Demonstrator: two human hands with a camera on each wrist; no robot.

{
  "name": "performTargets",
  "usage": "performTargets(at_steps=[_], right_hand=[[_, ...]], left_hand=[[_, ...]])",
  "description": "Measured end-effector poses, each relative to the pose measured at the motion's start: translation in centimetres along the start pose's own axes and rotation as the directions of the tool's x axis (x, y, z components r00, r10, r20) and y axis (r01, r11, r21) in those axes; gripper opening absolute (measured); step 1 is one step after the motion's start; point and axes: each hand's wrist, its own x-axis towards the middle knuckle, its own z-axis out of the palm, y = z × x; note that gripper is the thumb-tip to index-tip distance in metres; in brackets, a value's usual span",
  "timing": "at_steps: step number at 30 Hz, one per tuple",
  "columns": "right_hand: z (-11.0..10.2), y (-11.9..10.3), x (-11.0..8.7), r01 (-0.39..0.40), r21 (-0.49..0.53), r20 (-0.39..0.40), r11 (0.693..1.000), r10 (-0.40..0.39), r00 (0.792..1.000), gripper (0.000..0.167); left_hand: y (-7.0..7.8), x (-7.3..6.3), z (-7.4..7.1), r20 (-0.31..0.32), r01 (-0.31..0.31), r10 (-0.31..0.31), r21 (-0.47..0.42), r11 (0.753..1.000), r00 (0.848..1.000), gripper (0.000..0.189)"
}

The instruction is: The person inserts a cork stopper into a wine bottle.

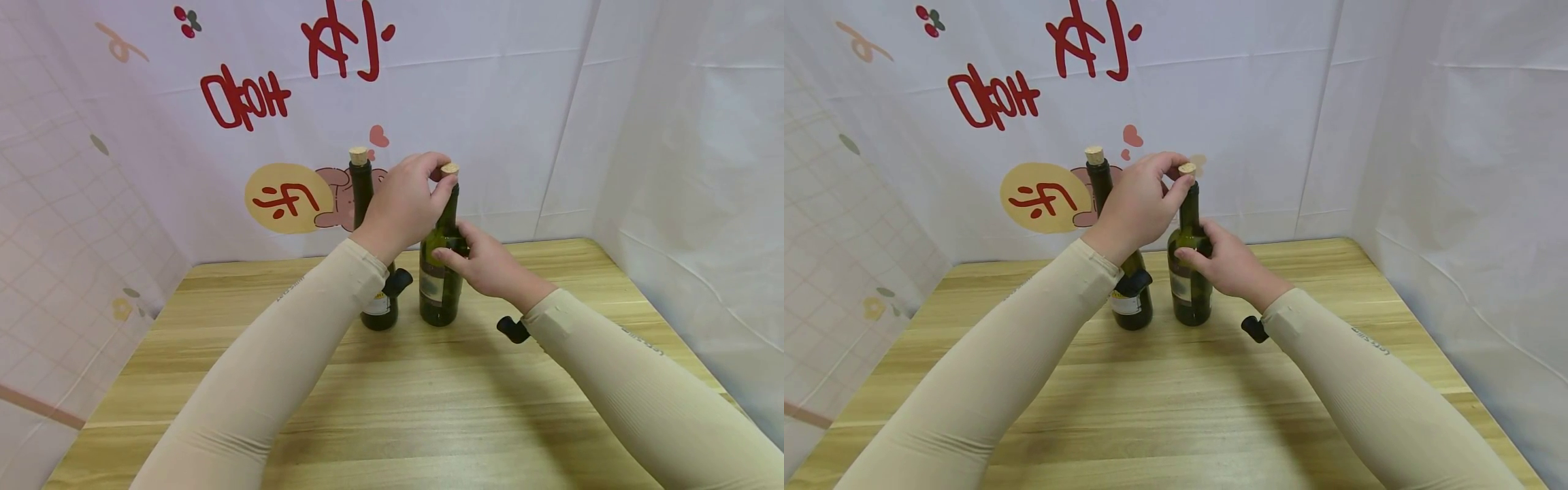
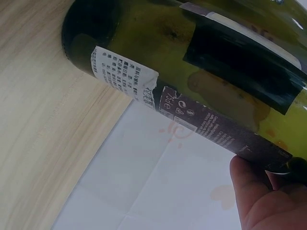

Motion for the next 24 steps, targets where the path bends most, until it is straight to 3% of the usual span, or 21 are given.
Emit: performTargets(at_steps=[24], right_hand=[[0.13, -0.20, -0.19, -0.008, 0.009, 0.003, 1.000, 0.008, 1.000, 0.054]], left_hand=[[-0.34, 0.02, 0.18, -0.015, 0.035, -0.036, -0.070, 0.997, 0.999, 0.031]])
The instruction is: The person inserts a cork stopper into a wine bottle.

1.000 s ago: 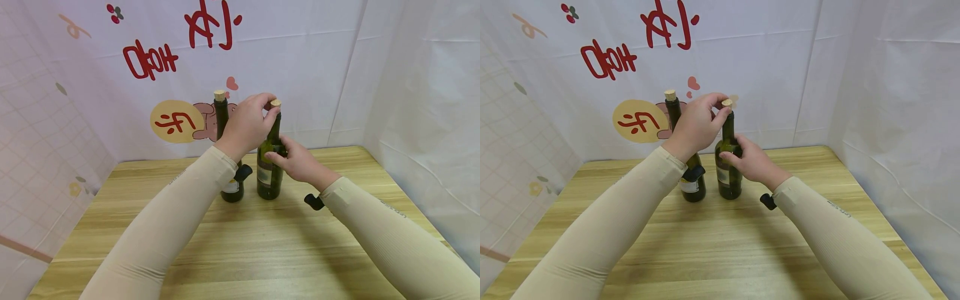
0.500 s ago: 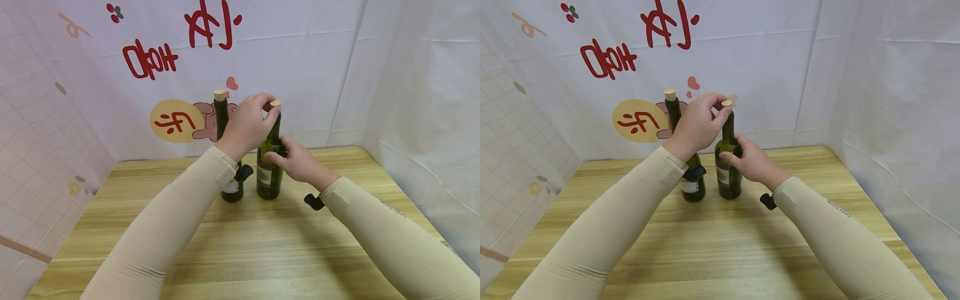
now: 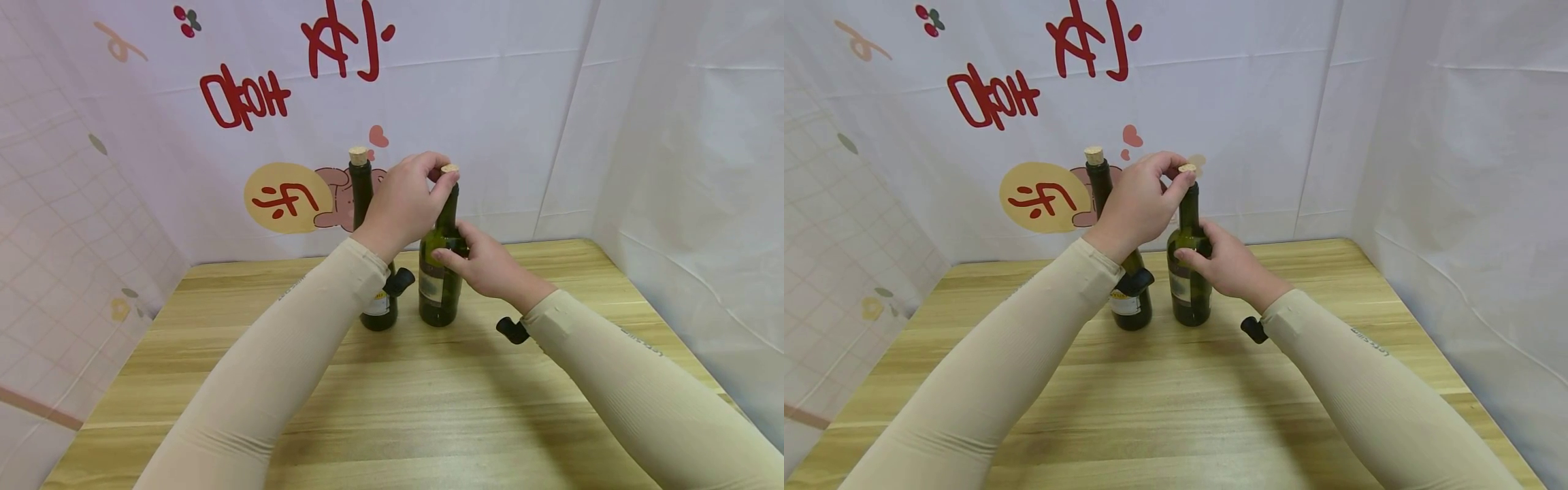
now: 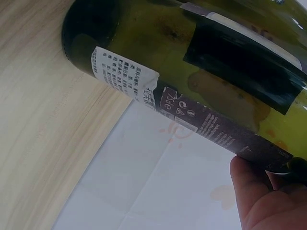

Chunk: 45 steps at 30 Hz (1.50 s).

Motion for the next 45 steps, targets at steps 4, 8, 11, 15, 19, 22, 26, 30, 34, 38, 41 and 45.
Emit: performTargets(at_steps=[4, 8, 11, 15, 19, 22, 26, 30, 34, 38, 41, 45], right_hand=[[0.01, 0.04, -0.01, 0.000, 0.002, 0.001, 1.000, 0.000, 1.000, 0.054], [-0.01, 0.12, 0.03, -0.001, -0.002, 0.001, 1.000, 0.001, 1.000, 0.055], [-0.03, 0.18, 0.08, -0.002, -0.006, 0.000, 1.000, 0.002, 1.000, 0.056], [-0.10, 0.20, 0.13, -0.005, -0.004, 0.001, 1.000, 0.005, 1.000, 0.056], [-0.07, 0.20, 0.16, -0.004, -0.004, 0.003, 1.000, 0.004, 1.000, 0.055], [-0.05, 0.23, 0.18, 0.000, -0.007, 0.004, 1.000, 0.000, 1.000, 0.055], [-0.07, 0.33, 0.20, 0.000, 0.004, 0.007, 1.000, 0.000, 1.000, 0.053], [-0.09, 0.37, 0.22, 0.003, 0.014, 0.012, 1.000, -0.003, 1.000, 0.054], [-0.15, 0.31, 0.21, -0.001, 0.009, 0.011, 1.000, 0.000, 1.000, 0.054], [-0.15, 0.26, 0.19, -0.002, 0.016, 0.010, 1.000, 0.001, 1.000, 0.053], [-0.13, 0.24, 0.18, 0.004, 0.023, 0.010, 1.000, -0.004, 1.000, 0.052], [-0.12, 0.22, 0.19, 0.007, 0.029, 0.012, 1.000, -0.007, 1.000, 0.051]], left_hand=[[-0.02, -0.11, -0.02, -0.004, 0.008, -0.008, -0.036, 0.999, 1.000, 0.029], [-0.07, -0.18, 0.03, -0.012, 0.016, -0.016, -0.064, 0.998, 1.000, 0.029], [-0.12, -0.17, 0.05, -0.015, 0.016, -0.017, -0.075, 0.997, 1.000, 0.028], [-0.13, -0.10, 0.02, -0.014, 0.014, -0.015, -0.070, 0.997, 1.000, 0.028], [-0.17, -0.07, -0.05, -0.007, 0.023, -0.024, -0.072, 0.997, 1.000, 0.029], [-0.16, -0.03, -0.12, -0.003, 0.031, -0.031, -0.074, 0.997, 1.000, 0.030], [-0.16, 0.02, -0.11, -0.003, 0.032, -0.032, -0.072, 0.997, 0.999, 0.031], [-0.18, 0.04, -0.04, -0.006, 0.034, -0.035, -0.072, 0.997, 0.999, 0.031], [-0.16, 0.10, -0.01, -0.013, 0.035, -0.036, -0.068, 0.997, 0.999, 0.030], [-0.17, 0.13, 0.04, -0.014, 0.032, -0.033, -0.068, 0.997, 0.999, 0.030], [-0.17, 0.12, 0.04, -0.012, 0.036, -0.037, -0.072, 0.997, 0.999, 0.030], [-0.15, 0.10, -0.01, -0.010, 0.041, -0.042, -0.074, 0.996, 0.999, 0.030]])
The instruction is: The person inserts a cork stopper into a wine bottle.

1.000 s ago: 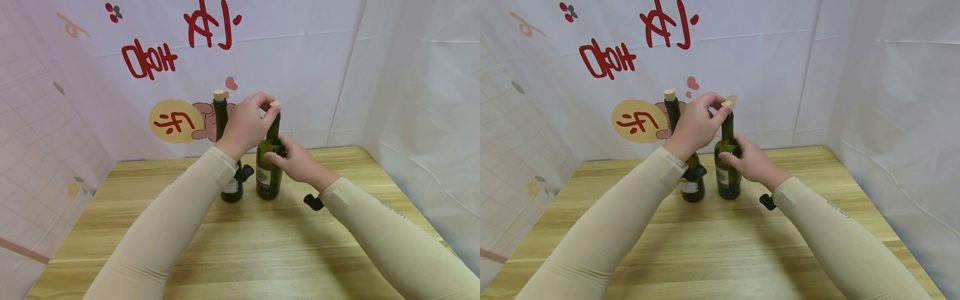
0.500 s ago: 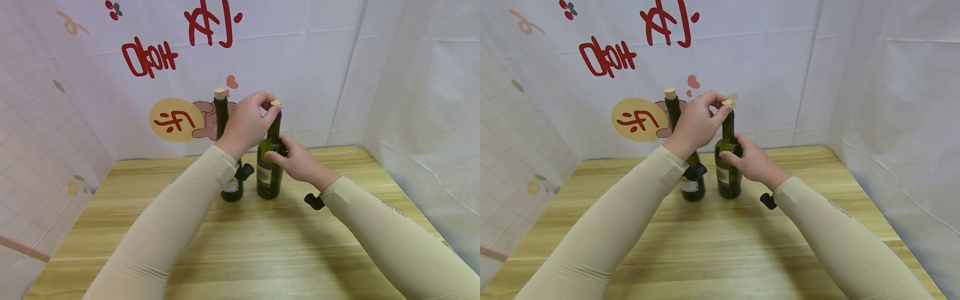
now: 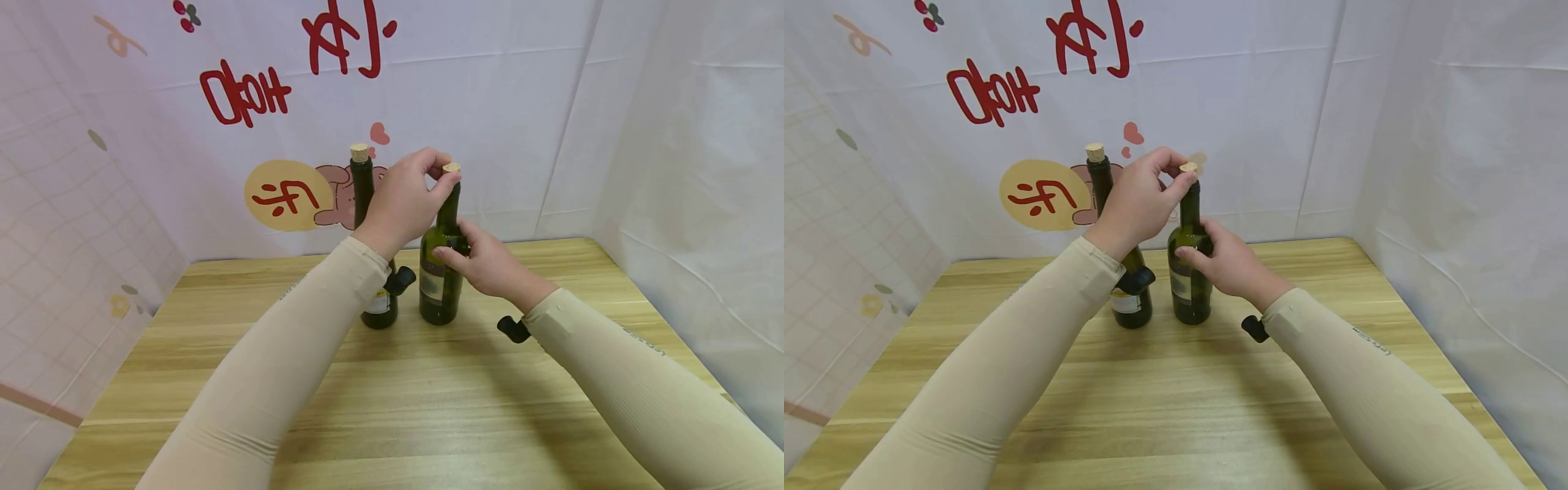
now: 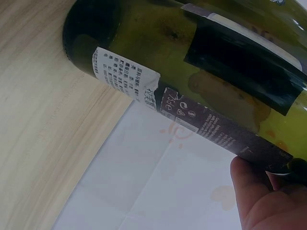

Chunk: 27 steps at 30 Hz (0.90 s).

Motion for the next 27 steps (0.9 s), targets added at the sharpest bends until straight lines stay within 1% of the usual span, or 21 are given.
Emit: performTargets(at_steps=[7, 14, 27], right_hand=[[-0.07, -0.09, -0.03, -0.006, -0.009, -0.001, 1.000, 0.006, 1.000, 0.053], [-0.11, -0.15, -0.02, -0.006, -0.007, -0.003, 1.000, 0.006, 1.000, 0.054], [-0.03, -0.03, -0.07, -0.009, 0.000, -0.002, 1.000, 0.009, 1.000, 0.054]], left_hand=[[0.12, 0.05, -0.10, 0.008, 0.009, -0.009, 0.005, 1.000, 1.000, 0.031], [0.15, 0.14, -0.04, 0.005, 0.004, -0.004, 0.007, 1.000, 1.000, 0.030], [0.19, -0.03, -0.08, 0.027, 0.013, -0.014, 0.024, 1.000, 1.000, 0.032]])
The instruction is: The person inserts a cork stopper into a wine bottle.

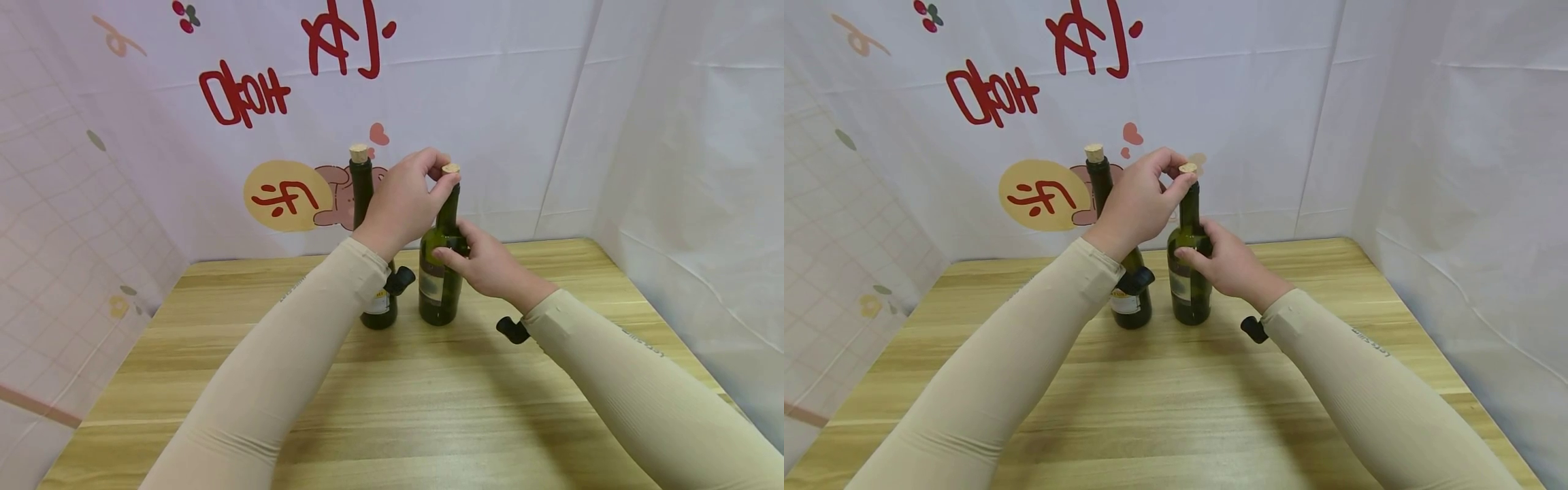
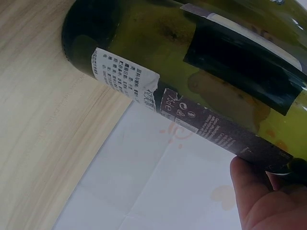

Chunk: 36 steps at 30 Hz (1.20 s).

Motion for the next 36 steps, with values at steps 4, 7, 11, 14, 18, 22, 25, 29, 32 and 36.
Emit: performTargets(at_steps=[4, 7, 11, 14, 18, 22, 25, 29, 32, 36], right_hand=[[0.01, 0.02, -0.02, -0.006, -0.001, 0.001, 1.000, 0.006, 1.000, 0.054], [0.04, 0.05, -0.03, -0.003, -0.003, 0.002, 1.000, 0.003, 1.000, 0.054], [0.08, 0.12, -0.01, 0.003, -0.002, 0.003, 1.000, -0.003, 1.000, 0.053], [0.09, 0.14, -0.02, 0.002, -0.002, 0.002, 1.000, -0.002, 1.000, 0.054], [0.06, 0.11, -0.03, 0.003, -0.001, 0.004, 1.000, -0.003, 1.000, 0.055], [0.02, 0.04, -0.03, 0.002, -0.004, 0.004, 1.000, -0.002, 1.000, 0.055], [0.00, 0.01, -0.02, -0.001, -0.005, 0.002, 1.000, 0.001, 1.000, 0.055], [0.01, -0.04, -0.02, -0.003, -0.008, 0.002, 1.000, 0.003, 1.000, 0.055], [0.04, -0.06, -0.02, -0.001, -0.014, -0.001, 1.000, 0.001, 1.000, 0.054], [0.06, -0.02, 0.01, 0.002, -0.014, -0.004, 1.000, -0.002, 1.000, 0.054]], left_hand=[[0.01, -0.03, -0.07, 0.003, -0.001, 0.001, 0.006, 1.000, 1.000, 0.033], [0.02, -0.03, -0.07, 0.005, 0.001, -0.001, 0.009, 1.000, 1.000, 0.033], [-0.01, -0.05, 0.01, 0.003, 0.003, -0.003, 0.010, 1.000, 1.000, 0.033], [-0.04, -0.05, 0.09, 0.000, 0.001, -0.001, 0.012, 1.000, 1.000, 0.033], [-0.08, -0.04, 0.18, -0.003, -0.003, 0.003, 0.015, 1.000, 1.000, 0.032], [-0.11, -0.02, 0.18, -0.009, -0.009, 0.009, 0.015, 1.000, 1.000, 0.031], [-0.13, -0.02, 0.17, -0.012, -0.012, 0.013, 0.018, 1.000, 1.000, 0.031], [-0.10, -0.03, 0.16, -0.010, -0.011, 0.011, 0.025, 1.000, 1.000, 0.030], [-0.06, 0.00, 0.17, -0.010, -0.011, 0.011, 0.030, 0.999, 1.000, 0.030], [-0.04, 0.02, 0.17, -0.010, -0.009, 0.009, 0.037, 0.999, 1.000, 0.030]])
